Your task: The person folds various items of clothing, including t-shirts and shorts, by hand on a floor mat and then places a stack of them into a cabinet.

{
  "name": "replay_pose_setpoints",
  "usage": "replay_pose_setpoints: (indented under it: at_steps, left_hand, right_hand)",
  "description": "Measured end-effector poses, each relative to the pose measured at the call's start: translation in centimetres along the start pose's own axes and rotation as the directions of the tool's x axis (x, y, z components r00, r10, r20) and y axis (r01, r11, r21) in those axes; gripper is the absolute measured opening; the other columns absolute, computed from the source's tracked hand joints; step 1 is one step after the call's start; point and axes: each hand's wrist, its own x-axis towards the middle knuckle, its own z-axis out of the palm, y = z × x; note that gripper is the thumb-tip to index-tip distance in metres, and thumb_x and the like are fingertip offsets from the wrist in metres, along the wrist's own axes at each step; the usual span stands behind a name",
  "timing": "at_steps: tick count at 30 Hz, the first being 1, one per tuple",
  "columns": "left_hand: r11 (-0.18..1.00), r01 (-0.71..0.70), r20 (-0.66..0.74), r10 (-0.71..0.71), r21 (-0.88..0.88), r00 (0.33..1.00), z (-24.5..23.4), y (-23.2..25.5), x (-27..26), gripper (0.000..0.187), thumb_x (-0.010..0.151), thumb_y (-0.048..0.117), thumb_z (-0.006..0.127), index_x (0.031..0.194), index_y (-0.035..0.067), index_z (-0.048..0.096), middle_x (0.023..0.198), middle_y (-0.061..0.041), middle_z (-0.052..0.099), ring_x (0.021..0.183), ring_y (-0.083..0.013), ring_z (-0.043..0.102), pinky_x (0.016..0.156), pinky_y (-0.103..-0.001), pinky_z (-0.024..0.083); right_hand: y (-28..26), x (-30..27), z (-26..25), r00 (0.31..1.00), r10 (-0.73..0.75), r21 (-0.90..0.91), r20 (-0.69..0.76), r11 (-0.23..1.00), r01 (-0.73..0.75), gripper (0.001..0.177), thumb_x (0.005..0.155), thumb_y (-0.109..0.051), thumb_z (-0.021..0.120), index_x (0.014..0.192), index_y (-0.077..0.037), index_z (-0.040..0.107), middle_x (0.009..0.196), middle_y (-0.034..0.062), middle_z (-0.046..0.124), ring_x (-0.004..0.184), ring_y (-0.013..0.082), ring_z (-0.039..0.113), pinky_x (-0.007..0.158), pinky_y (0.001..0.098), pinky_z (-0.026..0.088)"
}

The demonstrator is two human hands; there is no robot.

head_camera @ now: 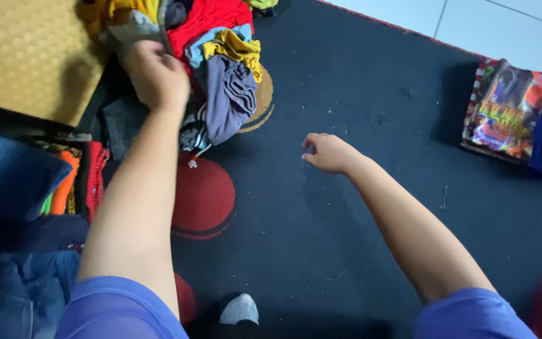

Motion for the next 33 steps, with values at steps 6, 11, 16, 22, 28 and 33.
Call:
replay_pose_setpoints:
  at_steps: [6, 11, 16, 22, 28, 33]
  left_hand:
    - [0.942, 0.319, 0.112, -0.307, -0.110, 0.945, 4.8, -7.3, 0.5, 0.014, 0.086, 0.015, 0.079, 0.091, 0.005, 0.070, 0.092, -0.011, 0.072, 0.089, -0.0311, 0.072, 0.084, -0.042, 0.056]
    - [0.933, 0.204, -0.145, -0.255, -0.296, 0.956, 2.5, -3.7, 1.6, 0.020, 0.089, 0.010, 0.077, 0.081, 0.003, 0.061, 0.086, -0.010, 0.064, 0.073, -0.0264, 0.063, 0.067, -0.038, 0.053]
    - [0.852, -0.408, -0.284, 0.323, -0.329, 0.903, -2.2, 11.8, 3.5, 0.012, 0.097, 0.008, 0.070, 0.097, 0.006, 0.058, 0.097, -0.011, 0.060, 0.092, -0.0299, 0.060, 0.081, -0.042, 0.050]
    - [0.498, -0.188, 0.263, 0.699, -0.847, 0.665, -6.0, 30.1, -8.2, 0.010, 0.097, 0.009, 0.071, 0.095, 0.008, 0.061, 0.095, -0.011, 0.061, 0.095, -0.0343, 0.062, 0.085, -0.046, 0.049]
    - [0.451, -0.128, 0.316, 0.774, -0.883, 0.548, -2.9, 32.2, -14.8, 0.023, 0.084, 0.000, 0.069, 0.106, 0.007, 0.065, 0.108, -0.012, 0.068, 0.107, -0.0356, 0.066, 0.095, -0.045, 0.053]
    - [0.545, -0.100, 0.456, 0.777, -0.832, 0.434, 2.2, 32.9, -15.8, 0.042, 0.081, -0.001, 0.072, 0.121, 0.009, 0.061, 0.133, -0.013, 0.064, 0.127, -0.0369, 0.061, 0.106, -0.046, 0.050]
  right_hand:
    - [0.3, -0.9, -0.6, 0.996, 0.082, 0.009, 0.034, 0.997, -0.083, 0.040, 0.094, -0.031, 0.065, 0.128, -0.010, 0.063, 0.121, 0.0134, 0.068, 0.113, 0.0291, 0.066, 0.098, 0.0448, 0.052]
    - [1.2, -1.5, -1.7, 0.997, 0.072, 0.063, -0.001, 0.995, -0.072, 0.041, 0.094, -0.031, 0.065, 0.129, -0.010, 0.063, 0.120, 0.0144, 0.069, 0.112, 0.0287, 0.067, 0.098, 0.0444, 0.053]
    - [1.6, -2.9, -5.8, 0.987, 0.055, 0.529, -0.152, 0.848, 0.034, 0.042, 0.098, -0.039, 0.059, 0.126, -0.009, 0.066, 0.113, 0.0125, 0.070, 0.104, 0.0236, 0.067, 0.092, 0.0413, 0.055]
    - [3.2, -7.4, -11.3, 0.965, -0.146, 0.973, -0.218, -0.110, 0.203, 0.041, 0.096, -0.037, 0.058, 0.126, -0.010, 0.065, 0.111, 0.0052, 0.070, 0.098, 0.0158, 0.069, 0.082, 0.0331, 0.058]
    - [10.6, -9.8, -9.8, 0.946, 0.107, 0.714, -0.305, 0.684, 0.153, 0.011, 0.098, -0.007, 0.063, 0.107, -0.004, 0.069, 0.090, -0.0005, 0.070, 0.082, 0.0064, 0.063, 0.072, 0.0256, 0.053]
    - [13.3, -15.4, -8.8, 0.978, 0.094, 0.776, -0.185, 0.624, 0.087, 0.016, 0.094, -0.004, 0.060, 0.108, -0.005, 0.069, 0.091, 0.0000, 0.068, 0.082, 0.0082, 0.062, 0.072, 0.0263, 0.051]
